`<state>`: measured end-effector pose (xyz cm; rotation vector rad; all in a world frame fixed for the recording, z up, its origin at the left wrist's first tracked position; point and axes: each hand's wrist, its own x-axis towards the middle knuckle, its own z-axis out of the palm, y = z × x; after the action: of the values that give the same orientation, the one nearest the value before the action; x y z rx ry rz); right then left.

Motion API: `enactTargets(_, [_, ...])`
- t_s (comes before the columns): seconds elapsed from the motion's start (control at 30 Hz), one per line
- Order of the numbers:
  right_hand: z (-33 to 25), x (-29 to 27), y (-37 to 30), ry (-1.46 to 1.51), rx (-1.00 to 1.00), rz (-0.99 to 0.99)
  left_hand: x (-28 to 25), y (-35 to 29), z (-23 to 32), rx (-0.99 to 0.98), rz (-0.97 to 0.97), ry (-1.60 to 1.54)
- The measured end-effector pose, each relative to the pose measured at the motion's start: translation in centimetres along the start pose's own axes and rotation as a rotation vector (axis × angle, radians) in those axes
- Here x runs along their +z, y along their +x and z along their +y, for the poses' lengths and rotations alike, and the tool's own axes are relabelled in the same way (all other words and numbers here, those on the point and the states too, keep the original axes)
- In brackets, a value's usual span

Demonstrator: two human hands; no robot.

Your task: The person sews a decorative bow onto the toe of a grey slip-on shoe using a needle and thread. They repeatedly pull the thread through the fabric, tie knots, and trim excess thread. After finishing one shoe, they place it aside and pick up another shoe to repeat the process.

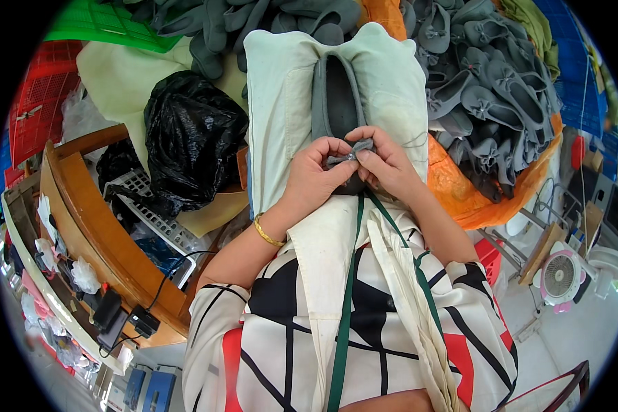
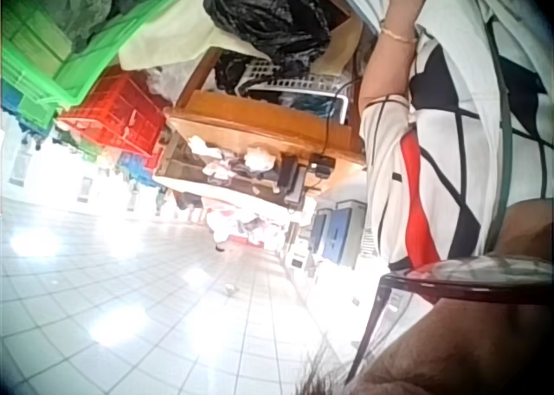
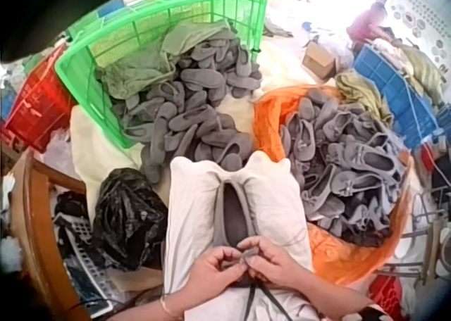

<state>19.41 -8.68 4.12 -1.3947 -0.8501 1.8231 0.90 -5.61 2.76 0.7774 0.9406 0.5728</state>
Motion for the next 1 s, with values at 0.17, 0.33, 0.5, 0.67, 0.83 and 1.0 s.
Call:
enactTargets(0.17, [-0.5,0.1,-0.4,-0.083,-0.086,0.044,-0.5,-0.4,-0.1,0.022,0.031,0.078])
enactTargets(0.33, [-2.0,-2.1,0.0,-0.719,-0.507,0.221,0.1,-0.4,1.1,0.029,0.005,0.274])
enactTargets(0.5, [-2.3,-1.9,2.5,-1.255,-0.430,-0.111,-1.5,-0.1,1.0,0.053,-0.036,0.288])
enactTargets(0.67, [-0.6,-1.2,2.0,-1.054,-0.507,0.183,-0.9,1.1,3.0,-0.007,-0.099,0.174])
enactTargets(0.83, [2.5,-0.2,3.2,-0.724,-0.570,0.230,-3.1,1.6,3.4,-0.091,-0.146,0.233])
enactTargets(1.0, [-2.2,-0.4,0.6,-0.421,-0.628,0.216,-1.7,0.1,3.5,-0.035,-0.133,0.299])
